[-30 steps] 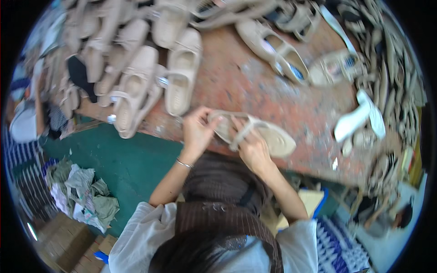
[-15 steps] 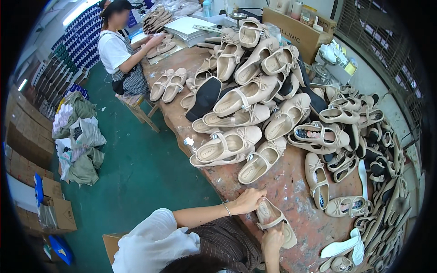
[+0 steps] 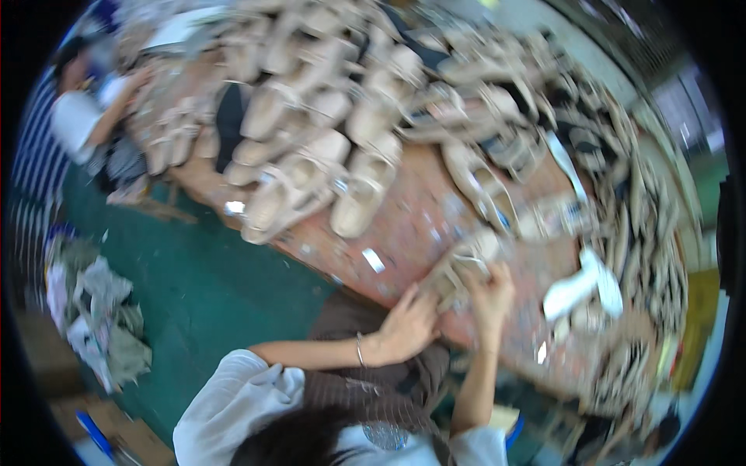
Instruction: The person retrieves insoles from cardboard boxes and inserts the insoles into shoes on the workbench by hand, smoothing and pressing them into place inside each shoe.
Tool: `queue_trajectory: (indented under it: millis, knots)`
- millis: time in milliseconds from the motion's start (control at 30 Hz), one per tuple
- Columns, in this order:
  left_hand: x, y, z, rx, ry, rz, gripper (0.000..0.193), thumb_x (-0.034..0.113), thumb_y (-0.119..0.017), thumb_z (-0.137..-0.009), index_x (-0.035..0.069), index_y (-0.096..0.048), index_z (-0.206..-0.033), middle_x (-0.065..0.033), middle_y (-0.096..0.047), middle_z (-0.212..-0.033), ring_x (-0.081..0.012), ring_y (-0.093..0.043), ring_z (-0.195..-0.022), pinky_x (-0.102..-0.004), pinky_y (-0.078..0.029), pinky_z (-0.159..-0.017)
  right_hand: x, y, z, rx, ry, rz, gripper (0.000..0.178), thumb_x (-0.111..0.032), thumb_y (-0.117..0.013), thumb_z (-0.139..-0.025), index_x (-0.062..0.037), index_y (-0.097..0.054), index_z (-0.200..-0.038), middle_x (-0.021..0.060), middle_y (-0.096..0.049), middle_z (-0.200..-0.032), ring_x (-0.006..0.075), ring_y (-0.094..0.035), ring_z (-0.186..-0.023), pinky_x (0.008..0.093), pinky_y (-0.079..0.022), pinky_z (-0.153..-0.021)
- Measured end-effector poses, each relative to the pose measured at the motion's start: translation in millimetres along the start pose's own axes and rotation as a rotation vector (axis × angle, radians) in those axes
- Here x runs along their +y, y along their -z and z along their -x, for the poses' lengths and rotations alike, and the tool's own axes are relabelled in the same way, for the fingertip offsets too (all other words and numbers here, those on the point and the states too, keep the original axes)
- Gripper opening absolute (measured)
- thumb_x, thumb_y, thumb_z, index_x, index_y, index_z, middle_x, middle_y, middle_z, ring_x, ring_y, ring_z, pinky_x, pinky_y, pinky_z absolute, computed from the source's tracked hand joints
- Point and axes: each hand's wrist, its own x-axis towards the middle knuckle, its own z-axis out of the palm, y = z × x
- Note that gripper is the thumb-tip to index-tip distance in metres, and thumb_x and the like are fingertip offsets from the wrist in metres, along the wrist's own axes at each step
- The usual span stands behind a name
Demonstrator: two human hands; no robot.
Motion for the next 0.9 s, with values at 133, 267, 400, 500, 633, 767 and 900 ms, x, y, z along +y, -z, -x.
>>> queue_trajectory:
  millis: [133,267,400,500,633,767,900]
  knots:
    - [-12.1,-18.1,-17.8,-0.107,-0.183,-0.120,0.066,0.037,-0.054,-0.089,0.006,-0.043,-0.145,-0.0177,-0.042,-0.150,-0.0371,-0.032,-0.143,-0.0698,-0.008,-0.114,-23.5,-36.0,78.5,-0.090,0.127,0.387,0.054,-0.003,-0.064,-0.076,0.0126,-0.044,-0.123,0.0263,-0.063,-0.109,0.0419,-0.061,-0.110,0.0622,-0.019,-0.115]
    - [-23.4,-15.9,-12.6,-0.176,-0.165,0.040,0.068,0.034,-0.061,-0.085,0.003,-0.046,-0.143,-0.0205,-0.044,-0.147,-0.0420,-0.032,-0.141,-0.0715,-0.014,-0.112,-29.8,-58.3,54.2,0.028,0.153,0.683,0.063,-0.006,-0.056,-0.084,0.0123,-0.038,-0.141,0.0325,-0.057,-0.127,0.0382,-0.058,-0.122,0.0577,-0.019,-0.117]
    - [-26.3,-10.8,-1.4,-0.211,-0.114,0.153,0.060,0.017,-0.063,-0.084,-0.006,-0.048,-0.138,-0.0262,-0.043,-0.145,-0.0433,-0.030,-0.142,-0.0635,-0.023,-0.114,-20.7,-69.1,12.0,0.135,0.071,0.715,0.050,-0.002,-0.052,-0.082,0.0091,-0.049,-0.130,0.0259,-0.060,-0.120,0.0390,-0.057,-0.117,0.0573,-0.022,-0.117]
    - [-21.2,-14.6,0.5,-0.174,-0.102,0.136,0.053,0.008,-0.054,-0.086,-0.012,-0.048,-0.135,-0.0289,-0.040,-0.147,-0.0421,-0.029,-0.144,-0.0590,-0.024,-0.116,-14.1,-70.2,10.4,0.198,0.161,0.626,0.052,0.000,-0.054,-0.080,0.0098,-0.048,-0.131,0.0279,-0.059,-0.120,0.0392,-0.057,-0.118,0.0581,-0.022,-0.116]
    - [-12.9,-22.7,0.2,-0.151,-0.060,0.089,0.053,0.011,-0.052,-0.086,-0.012,-0.050,-0.134,-0.0291,-0.042,-0.144,-0.0401,-0.031,-0.144,-0.0584,-0.025,-0.116,-11.2,-70.5,16.4,0.138,0.212,0.747,0.052,-0.003,-0.056,-0.082,0.0116,-0.048,-0.132,0.0299,-0.061,-0.122,0.0412,-0.057,-0.121,0.0573,-0.022,-0.117]
    - [-13.4,-24.5,-0.2,-0.138,-0.089,-0.009,0.047,0.009,-0.051,-0.088,-0.012,-0.052,-0.129,-0.0283,-0.044,-0.143,-0.0373,-0.034,-0.143,-0.0559,-0.028,-0.116,-20.4,-66.2,-3.7,-0.070,0.046,0.825,0.034,-0.002,-0.051,-0.083,0.0076,-0.054,-0.115,0.0230,-0.062,-0.099,0.0377,-0.062,-0.098,0.0559,-0.022,-0.117]
    - [-15.1,-27.0,1.1,-0.098,-0.043,0.161,0.045,0.004,-0.055,-0.082,-0.007,-0.059,-0.126,-0.0286,-0.052,-0.134,-0.0403,-0.043,-0.135,-0.0596,-0.028,-0.115,-29.9,-67.3,7.4,0.069,0.172,0.760,0.062,-0.004,-0.054,-0.079,0.0150,-0.041,-0.137,0.0315,-0.051,-0.136,0.0413,-0.048,-0.131,0.0572,-0.018,-0.118]
